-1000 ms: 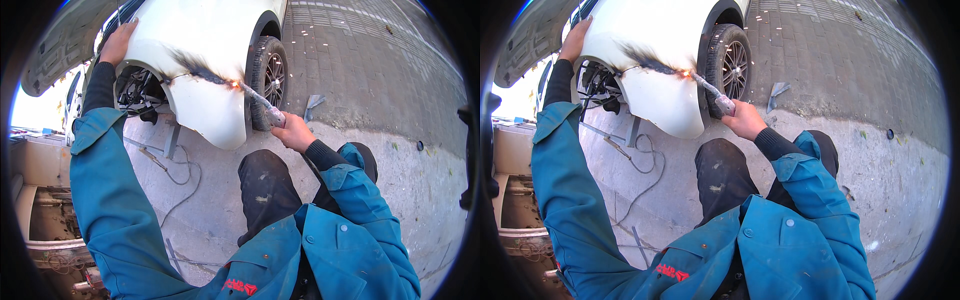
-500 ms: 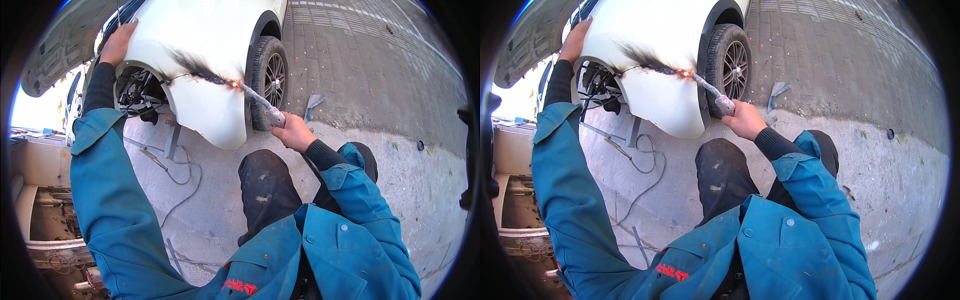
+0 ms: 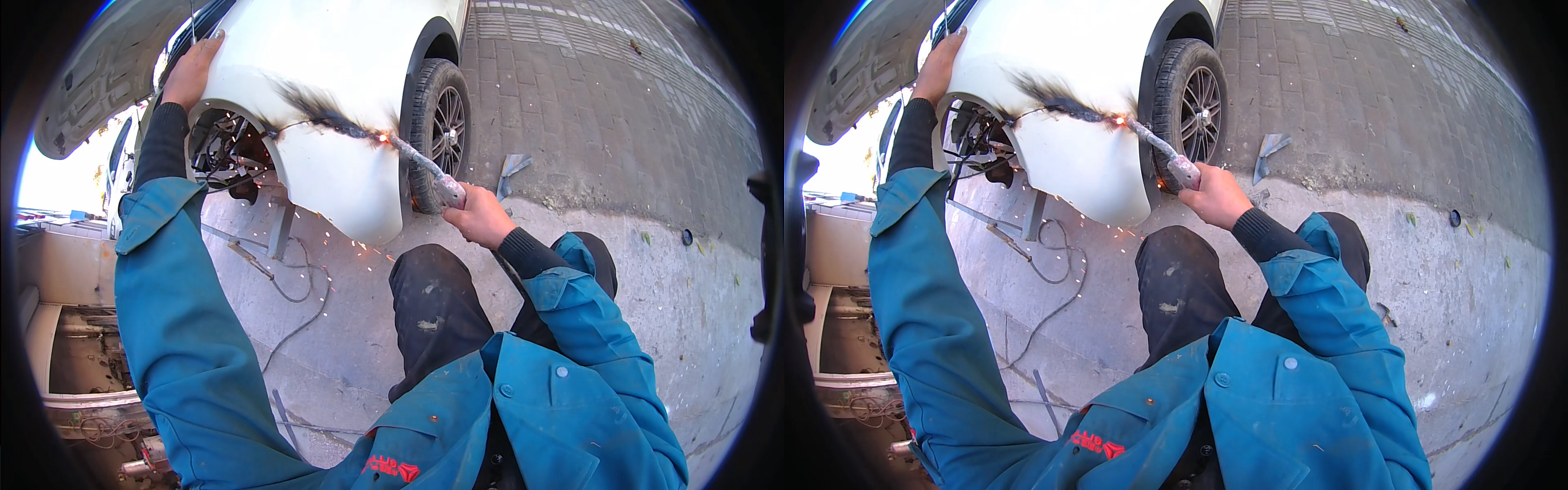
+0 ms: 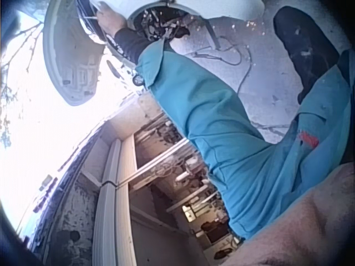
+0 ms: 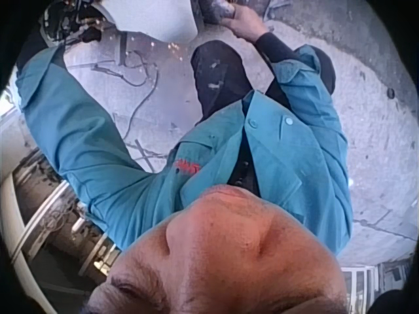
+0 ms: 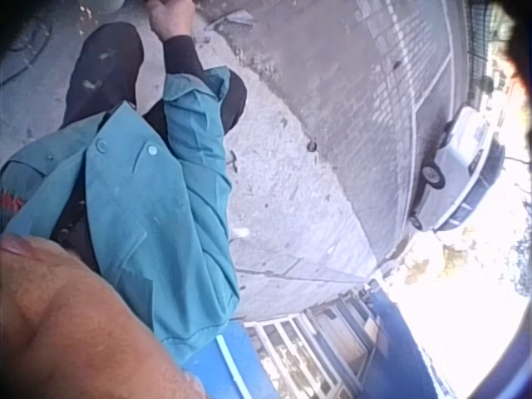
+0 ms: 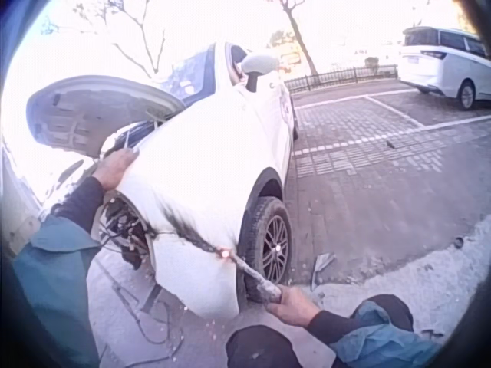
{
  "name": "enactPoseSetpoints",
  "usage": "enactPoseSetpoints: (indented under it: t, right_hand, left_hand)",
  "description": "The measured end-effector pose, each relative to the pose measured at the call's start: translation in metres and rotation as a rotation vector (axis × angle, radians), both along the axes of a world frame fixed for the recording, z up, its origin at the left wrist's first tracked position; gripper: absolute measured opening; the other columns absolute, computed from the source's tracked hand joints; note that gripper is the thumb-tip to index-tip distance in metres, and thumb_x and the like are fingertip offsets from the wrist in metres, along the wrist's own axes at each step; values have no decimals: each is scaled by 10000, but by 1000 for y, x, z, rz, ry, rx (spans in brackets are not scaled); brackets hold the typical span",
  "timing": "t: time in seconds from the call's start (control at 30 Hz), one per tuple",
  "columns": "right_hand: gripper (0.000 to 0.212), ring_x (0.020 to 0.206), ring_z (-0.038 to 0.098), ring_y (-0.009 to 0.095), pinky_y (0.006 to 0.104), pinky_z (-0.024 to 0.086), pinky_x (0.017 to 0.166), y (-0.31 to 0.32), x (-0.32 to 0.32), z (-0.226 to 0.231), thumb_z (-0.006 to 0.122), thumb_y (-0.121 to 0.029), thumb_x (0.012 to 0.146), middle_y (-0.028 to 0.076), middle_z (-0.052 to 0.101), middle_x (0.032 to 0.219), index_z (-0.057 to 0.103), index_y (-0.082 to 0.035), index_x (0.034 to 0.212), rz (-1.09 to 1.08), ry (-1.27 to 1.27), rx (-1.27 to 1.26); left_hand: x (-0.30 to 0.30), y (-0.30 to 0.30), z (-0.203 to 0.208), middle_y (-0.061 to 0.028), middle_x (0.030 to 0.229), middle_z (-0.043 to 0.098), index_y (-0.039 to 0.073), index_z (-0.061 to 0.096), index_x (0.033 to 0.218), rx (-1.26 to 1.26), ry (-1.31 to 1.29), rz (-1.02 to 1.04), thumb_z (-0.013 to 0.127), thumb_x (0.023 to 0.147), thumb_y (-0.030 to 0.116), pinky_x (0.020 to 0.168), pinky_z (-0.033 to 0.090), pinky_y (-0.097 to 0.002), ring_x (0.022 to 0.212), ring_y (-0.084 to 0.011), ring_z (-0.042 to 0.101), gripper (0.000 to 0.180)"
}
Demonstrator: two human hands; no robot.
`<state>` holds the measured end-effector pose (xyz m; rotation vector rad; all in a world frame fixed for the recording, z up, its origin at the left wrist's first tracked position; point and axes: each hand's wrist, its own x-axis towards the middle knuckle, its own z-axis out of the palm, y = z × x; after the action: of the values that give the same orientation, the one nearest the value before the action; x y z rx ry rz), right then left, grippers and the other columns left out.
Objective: The person welds a damaged area on the front fender of a white car using a handheld welding torch. They hold the fender with one hand and guide the torch along the seam with the other, producing sparks. The person briefly pauses to pick up a hammer and then resumes welding.
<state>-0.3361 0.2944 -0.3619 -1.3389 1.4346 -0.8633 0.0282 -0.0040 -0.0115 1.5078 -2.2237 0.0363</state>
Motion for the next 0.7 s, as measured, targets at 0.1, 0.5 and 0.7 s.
enactPoseSetpoints:
  t: [0.1, 0.5, 0.7]
  right_hand:
    - [317, 837, 755, 357, 444, 584, 795, 1, 0, 2, 764, -216, 873, 222, 745, 874, 690, 37, 1049, 10, -13, 7]
    - [298, 855, 754, 366, 456, 581, 806, 1, 0, -2, 744, -205, 886, 223, 748, 890, 681, 37, 1048, 18, -11, -58]
    - [312, 857, 752, 387, 464, 584, 808, -1, 0, -5, 741, -212, 880, 242, 741, 887, 672, 45, 1043, 17, -19, -27]
  left_hand:
    - [1, -2, 1, -208, 1334, 730, 121, 673, 1434, -18, -49, 9, 431, 1091, 676, 1112, 455, -419, 1251, -382, 674, 696]
    - [4, -7, 1, -215, 1337, 727, 111, 675, 1427, -51, -58, -38, 428, 1086, 692, 1116, 451, -424, 1256, -385, 670, 717]
    - [4, -8, 1, -212, 1334, 728, 97, 683, 1417, -29, -29, -22, 437, 1072, 721, 1117, 446, -417, 1247, -365, 673, 754]
